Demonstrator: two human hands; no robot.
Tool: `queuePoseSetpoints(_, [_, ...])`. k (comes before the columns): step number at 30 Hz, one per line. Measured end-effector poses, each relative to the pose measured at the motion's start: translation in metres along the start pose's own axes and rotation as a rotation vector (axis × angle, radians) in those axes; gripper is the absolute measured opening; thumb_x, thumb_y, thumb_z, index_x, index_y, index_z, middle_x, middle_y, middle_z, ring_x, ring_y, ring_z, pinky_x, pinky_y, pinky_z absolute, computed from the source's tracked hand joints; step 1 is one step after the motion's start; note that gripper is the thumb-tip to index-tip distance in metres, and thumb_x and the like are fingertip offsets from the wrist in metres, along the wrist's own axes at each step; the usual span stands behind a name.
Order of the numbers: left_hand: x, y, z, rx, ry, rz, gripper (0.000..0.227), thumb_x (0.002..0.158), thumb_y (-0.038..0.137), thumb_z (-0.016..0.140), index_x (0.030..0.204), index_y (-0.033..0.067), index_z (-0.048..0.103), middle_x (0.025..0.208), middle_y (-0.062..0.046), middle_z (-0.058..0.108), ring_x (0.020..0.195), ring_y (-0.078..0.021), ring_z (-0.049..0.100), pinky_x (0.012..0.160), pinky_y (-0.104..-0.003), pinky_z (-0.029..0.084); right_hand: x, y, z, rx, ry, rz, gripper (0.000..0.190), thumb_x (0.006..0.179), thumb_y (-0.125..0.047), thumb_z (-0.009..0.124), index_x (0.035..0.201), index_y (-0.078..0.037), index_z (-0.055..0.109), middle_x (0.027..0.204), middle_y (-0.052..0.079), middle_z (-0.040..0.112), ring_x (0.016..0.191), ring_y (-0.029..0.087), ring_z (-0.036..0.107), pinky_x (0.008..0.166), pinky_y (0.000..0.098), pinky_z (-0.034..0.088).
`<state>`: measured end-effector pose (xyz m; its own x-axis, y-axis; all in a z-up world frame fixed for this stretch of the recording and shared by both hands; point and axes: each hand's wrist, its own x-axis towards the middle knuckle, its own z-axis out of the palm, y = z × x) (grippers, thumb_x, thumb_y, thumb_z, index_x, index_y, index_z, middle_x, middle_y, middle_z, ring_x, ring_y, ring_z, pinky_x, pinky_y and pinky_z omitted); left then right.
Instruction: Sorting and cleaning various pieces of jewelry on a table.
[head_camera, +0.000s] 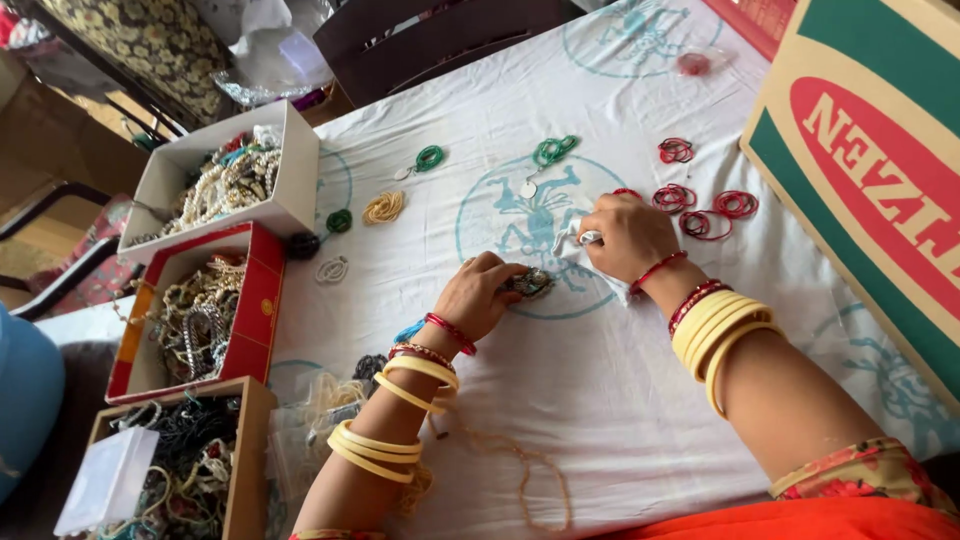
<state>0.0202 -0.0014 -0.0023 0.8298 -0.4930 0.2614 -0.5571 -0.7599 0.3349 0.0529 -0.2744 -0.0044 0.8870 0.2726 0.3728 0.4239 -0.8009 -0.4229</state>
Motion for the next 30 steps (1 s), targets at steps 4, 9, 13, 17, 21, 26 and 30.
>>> queuePoseSetpoints(4, [-0.003, 0.001, -0.015, -0.24, -0.026, 0.065, 0.04, 0.083, 0.012, 0.077, 0.123, 0.0129, 0.071, 0.108, -0.013, 0.065, 0.103, -0.0345, 0.062, 0.092, -0.043, 0.052, -0.002, -0.023, -0.009, 0.053, 0.162, -0.118, 0.015, 0.078, -0.013, 0.073, 0.091, -0.02, 0.079, 0.096, 0.006, 0.069, 0.096, 0.027, 0.067, 0.081, 0.0402, 0.055])
queuePoseSetpoints(9, [-0.009, -0.006, -0.014, -0.326, 0.05, 0.009, 0.04, 0.08, 0.008, 0.074, 0.119, 0.0069, 0.066, 0.113, -0.017, 0.061, 0.106, -0.0367, 0.06, 0.092, -0.042, 0.051, -0.004, -0.051, -0.002, 0.265, 0.021, -0.478, 0.027, 0.076, -0.015, 0.08, 0.102, -0.014, 0.075, 0.098, 0.005, 0.07, 0.094, 0.028, 0.065, 0.087, 0.0414, 0.052])
queuePoseSetpoints(13, [-0.007, -0.006, -0.011, -0.327, 0.1, -0.028, 0.029, 0.083, 0.004, 0.07, 0.111, 0.0075, 0.07, 0.11, -0.014, 0.063, 0.103, -0.0353, 0.063, 0.09, -0.041, 0.052, -0.003, -0.039, 0.004, 0.073, -0.064, -0.565, 0.042, 0.062, -0.012, 0.078, 0.104, -0.017, 0.078, 0.105, 0.009, 0.072, 0.095, 0.031, 0.064, 0.083, 0.0426, 0.05])
queuePoseSetpoints(17, [-0.004, -0.009, -0.005, -0.333, 0.101, -0.067, 0.017, 0.084, 0.004, 0.072, 0.1, 0.0112, 0.076, 0.104, -0.011, 0.064, 0.095, -0.0319, 0.066, 0.085, -0.039, 0.054, -0.004, -0.026, -0.008, 0.024, -0.264, -0.352, 0.025, 0.073, -0.011, 0.076, 0.096, -0.02, 0.078, 0.099, 0.001, 0.073, 0.099, 0.025, 0.067, 0.09, 0.0387, 0.053])
queuePoseSetpoints(21, [-0.003, -0.011, -0.002, -0.348, 0.111, -0.046, 0.018, 0.081, 0.006, 0.074, 0.098, 0.0104, 0.076, 0.101, -0.011, 0.064, 0.094, -0.0313, 0.065, 0.084, -0.039, 0.054, -0.008, -0.036, -0.007, -0.089, -0.206, -0.108, 0.017, 0.079, -0.016, 0.077, 0.095, -0.022, 0.079, 0.097, 0.001, 0.072, 0.099, 0.023, 0.069, 0.089, 0.0368, 0.055])
queuePoseSetpoints(26, [-0.003, -0.022, 0.013, -0.291, 0.149, -0.02, 0.02, 0.082, 0.005, 0.073, 0.101, 0.0096, 0.075, 0.101, -0.011, 0.064, 0.095, -0.0319, 0.066, 0.084, -0.04, 0.054, -0.009, -0.067, 0.002, 0.065, -0.128, -0.586, 0.04, 0.066, -0.004, 0.078, 0.104, -0.017, 0.079, 0.113, 0.007, 0.067, 0.102, 0.03, 0.061, 0.091, 0.0405, 0.051])
queuePoseSetpoints(30, [-0.002, -0.019, 0.008, -0.287, 0.151, -0.025, 0.025, 0.079, 0.003, 0.071, 0.1, 0.0134, 0.077, 0.102, -0.01, 0.065, 0.095, -0.0304, 0.066, 0.085, -0.039, 0.055, -0.002, -0.048, -0.005, 0.11, -0.206, -0.562, 0.041, 0.065, -0.008, 0.081, 0.103, -0.021, 0.08, 0.11, 0.004, 0.067, 0.099, 0.029, 0.059, 0.089, 0.0405, 0.05])
